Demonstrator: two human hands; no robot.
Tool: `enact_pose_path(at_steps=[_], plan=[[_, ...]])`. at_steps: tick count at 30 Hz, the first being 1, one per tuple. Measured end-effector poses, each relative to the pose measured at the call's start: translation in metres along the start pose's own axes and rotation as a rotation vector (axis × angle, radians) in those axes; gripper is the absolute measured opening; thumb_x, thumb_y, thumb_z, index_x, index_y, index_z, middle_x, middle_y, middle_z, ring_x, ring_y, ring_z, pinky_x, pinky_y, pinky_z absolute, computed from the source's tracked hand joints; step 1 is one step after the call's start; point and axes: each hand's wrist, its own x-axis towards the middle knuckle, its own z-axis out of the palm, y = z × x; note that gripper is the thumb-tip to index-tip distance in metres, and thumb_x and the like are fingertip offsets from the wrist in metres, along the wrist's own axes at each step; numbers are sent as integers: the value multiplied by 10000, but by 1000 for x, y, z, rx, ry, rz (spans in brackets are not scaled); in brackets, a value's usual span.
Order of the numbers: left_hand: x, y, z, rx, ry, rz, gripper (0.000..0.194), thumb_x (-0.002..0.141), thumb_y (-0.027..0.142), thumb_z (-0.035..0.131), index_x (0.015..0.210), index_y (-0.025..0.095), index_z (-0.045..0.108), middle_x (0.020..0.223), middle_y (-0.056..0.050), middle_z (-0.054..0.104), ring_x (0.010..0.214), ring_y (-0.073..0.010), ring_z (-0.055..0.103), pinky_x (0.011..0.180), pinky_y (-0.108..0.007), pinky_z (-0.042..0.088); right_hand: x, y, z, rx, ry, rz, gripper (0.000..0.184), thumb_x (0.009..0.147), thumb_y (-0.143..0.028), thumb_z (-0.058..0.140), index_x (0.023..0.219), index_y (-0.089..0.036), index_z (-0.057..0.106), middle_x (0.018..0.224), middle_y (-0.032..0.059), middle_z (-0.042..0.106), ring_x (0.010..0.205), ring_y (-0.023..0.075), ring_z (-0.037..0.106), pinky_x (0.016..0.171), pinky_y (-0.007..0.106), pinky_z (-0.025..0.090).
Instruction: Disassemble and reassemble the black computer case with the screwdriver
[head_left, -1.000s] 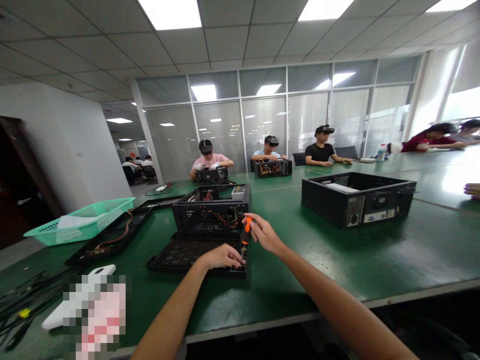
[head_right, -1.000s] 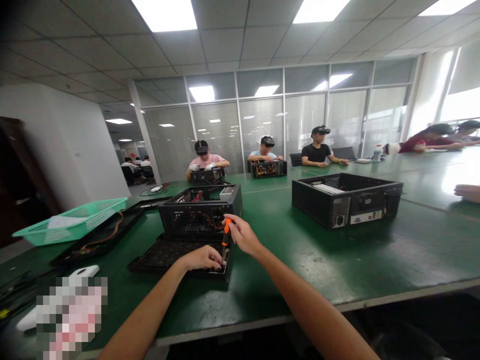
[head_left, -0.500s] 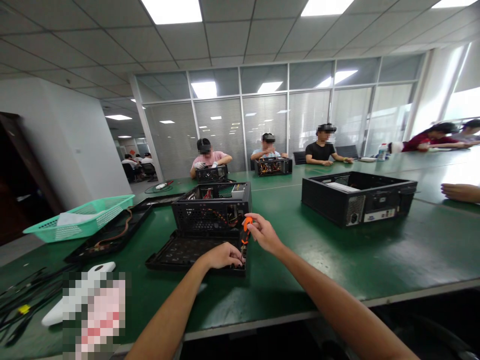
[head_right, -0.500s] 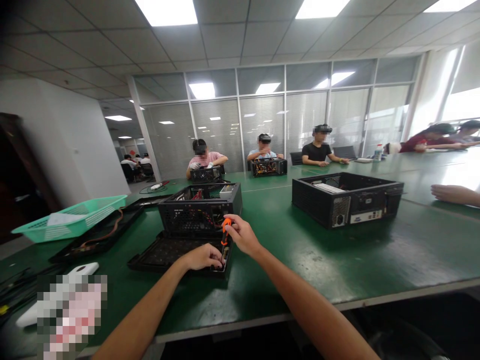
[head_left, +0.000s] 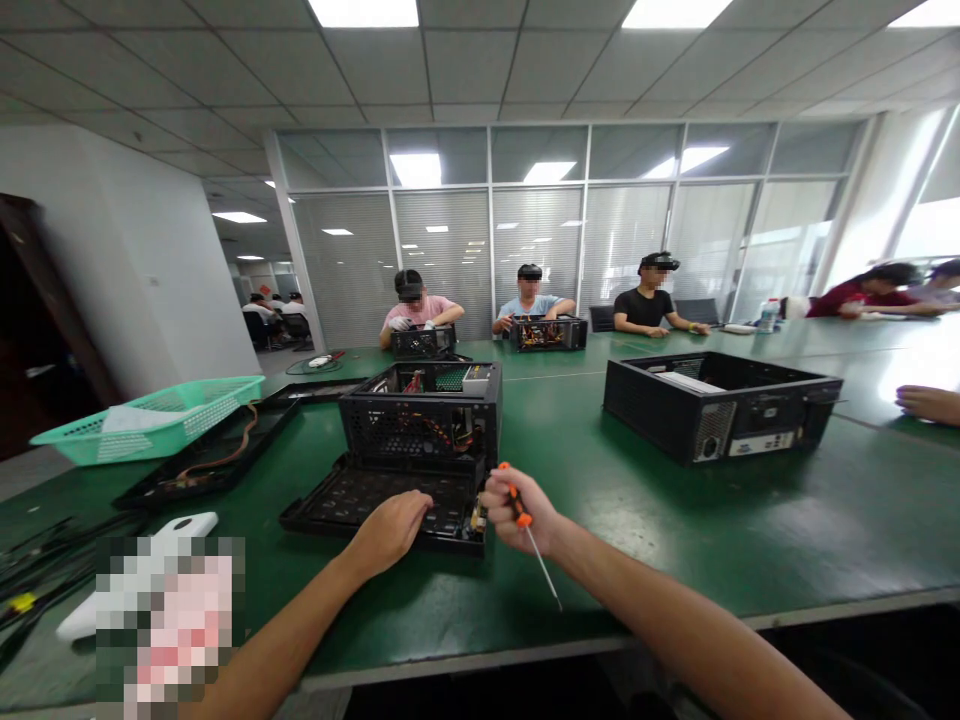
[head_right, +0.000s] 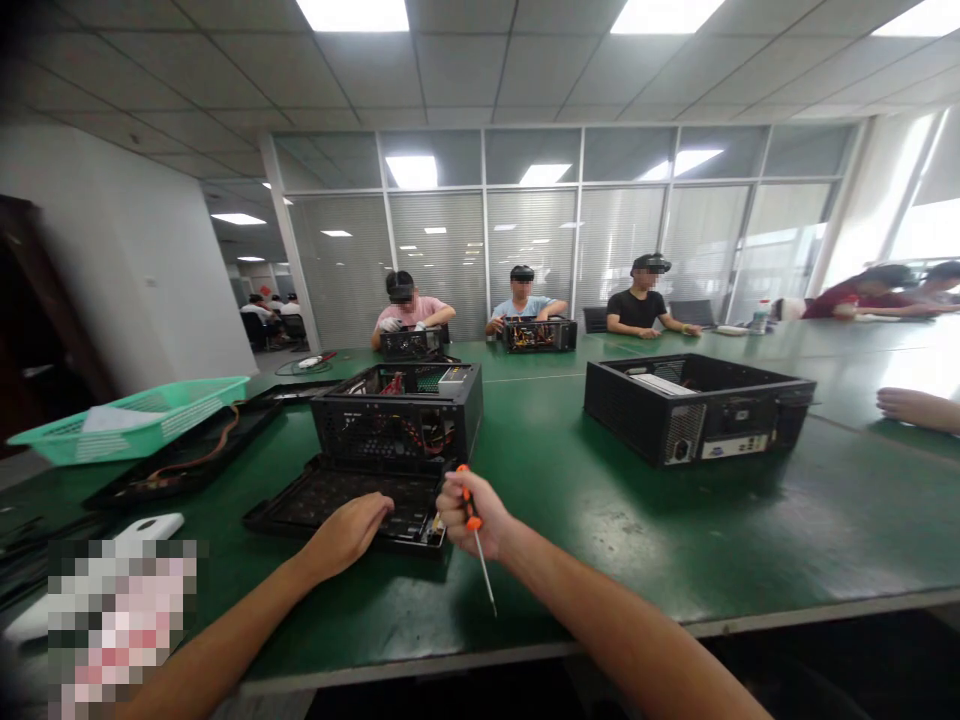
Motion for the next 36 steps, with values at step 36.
enact_pose_path(at_steps=[36], plan=[[206, -213, 123, 18, 11, -407, 307, 844, 33, 288, 961, 158, 542, 1013, -78, 556, 968, -153, 543, 891, -292, 409, 285, -134, -133, -74, 694, -129, 347, 912, -418, 237, 728, -176, 402, 487, -45, 445, 312, 36, 349, 336, 135, 392]])
